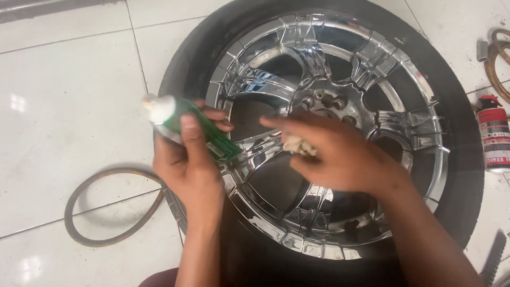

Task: The person applies a cleaning paste from a green tube onto a chrome car wheel and wipes it with a cloth. The person works on the wheel while sitting on the floor, repeatedly applying paste and wiping different sections of the rim.

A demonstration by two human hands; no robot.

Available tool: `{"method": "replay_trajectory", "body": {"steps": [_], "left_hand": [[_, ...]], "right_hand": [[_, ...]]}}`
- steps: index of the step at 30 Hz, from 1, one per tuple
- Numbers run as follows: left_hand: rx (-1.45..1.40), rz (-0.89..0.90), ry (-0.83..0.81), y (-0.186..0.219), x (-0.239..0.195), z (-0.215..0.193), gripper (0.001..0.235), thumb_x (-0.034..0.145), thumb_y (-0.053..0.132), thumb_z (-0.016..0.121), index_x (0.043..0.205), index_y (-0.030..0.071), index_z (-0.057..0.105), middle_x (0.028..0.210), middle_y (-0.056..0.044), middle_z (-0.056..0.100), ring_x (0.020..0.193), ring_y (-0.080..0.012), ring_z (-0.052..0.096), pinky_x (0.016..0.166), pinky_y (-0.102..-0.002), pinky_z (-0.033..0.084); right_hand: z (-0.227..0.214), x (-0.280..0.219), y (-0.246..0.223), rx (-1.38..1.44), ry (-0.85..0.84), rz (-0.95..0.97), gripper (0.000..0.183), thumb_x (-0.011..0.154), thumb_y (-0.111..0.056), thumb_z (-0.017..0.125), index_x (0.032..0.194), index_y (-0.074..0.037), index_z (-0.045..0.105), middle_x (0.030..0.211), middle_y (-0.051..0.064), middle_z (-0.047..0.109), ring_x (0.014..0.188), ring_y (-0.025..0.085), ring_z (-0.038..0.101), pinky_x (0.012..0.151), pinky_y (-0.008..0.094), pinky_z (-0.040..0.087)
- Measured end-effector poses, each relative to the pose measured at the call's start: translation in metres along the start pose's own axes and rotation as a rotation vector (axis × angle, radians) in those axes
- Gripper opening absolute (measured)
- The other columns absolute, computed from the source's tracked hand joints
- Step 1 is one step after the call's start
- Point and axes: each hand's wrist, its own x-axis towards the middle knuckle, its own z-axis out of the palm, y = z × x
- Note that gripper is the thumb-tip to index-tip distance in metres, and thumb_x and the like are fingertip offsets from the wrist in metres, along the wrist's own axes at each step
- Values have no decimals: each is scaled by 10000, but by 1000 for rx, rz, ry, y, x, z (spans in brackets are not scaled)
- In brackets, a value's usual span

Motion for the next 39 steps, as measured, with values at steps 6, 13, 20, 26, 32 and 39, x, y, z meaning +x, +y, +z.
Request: {"method": "replay_trajectory", "body": {"steps": [6, 13, 20, 26, 32, 39], "left_hand": [[21, 23, 105, 1, 0, -1, 369, 1160, 258, 545, 1299, -85, 557, 1037, -172, 726, 893, -196, 705, 859, -305, 578], [-3, 31, 79, 2, -2, -1, 391, 1168, 283, 555, 1310, -81, 546, 1023, -175, 720, 897, -200, 713, 882, -313, 591], [-1, 19, 55, 2, -3, 0, 392, 1172, 288, 555, 1291, -85, 546, 1004, -171, 718, 882, -193, 713, 878, -313, 604], [25, 24, 47, 0, -5, 2, 381, 1179, 278, 555, 1296, -84, 546, 1005, -172, 718, 866, -192, 710, 839, -296, 594], [14, 46, 43, -3, -7, 2, 374, 1200, 268, 565, 1283, -96, 546, 1016, -177, 717, 870, -199, 708, 843, -291, 583], [35, 45, 33, -3, -8, 1, 373, 1202, 265, 559, 1288, -97, 542, 1013, -179, 719, 871, -200, 711, 832, -288, 586]], "right_hand": [[51, 8, 1, -405, -140, -211, 549, 770, -30, 705, 1314, -77, 642, 1306, 229, 511, 1071, 300, 592, 798, 421, 562], [72, 15, 6, -605, -97, -341, 239, 804, -61, 651, 1010, -69, 771, 1518, 243, 390, 1464, 394, 309, 1147, 643, 236], [83, 15, 10, -582, -73, -383, 427, 793, -106, 651, 1200, -12, 739, 1576, 283, 318, 1497, 398, 263, 1172, 672, 176], [73, 21, 14, -659, -171, -307, 335, 760, -114, 671, 1076, -54, 766, 1515, 255, 404, 1456, 402, 318, 1173, 637, 227], [61, 22, 37, -650, -150, -400, 189, 846, -174, 692, 958, -37, 758, 1555, 238, 443, 1478, 377, 385, 1186, 504, 359], [75, 29, 23, -610, -83, -514, 346, 754, -193, 718, 1079, -85, 764, 1383, 163, 550, 1386, 318, 444, 1072, 593, 386]]}}
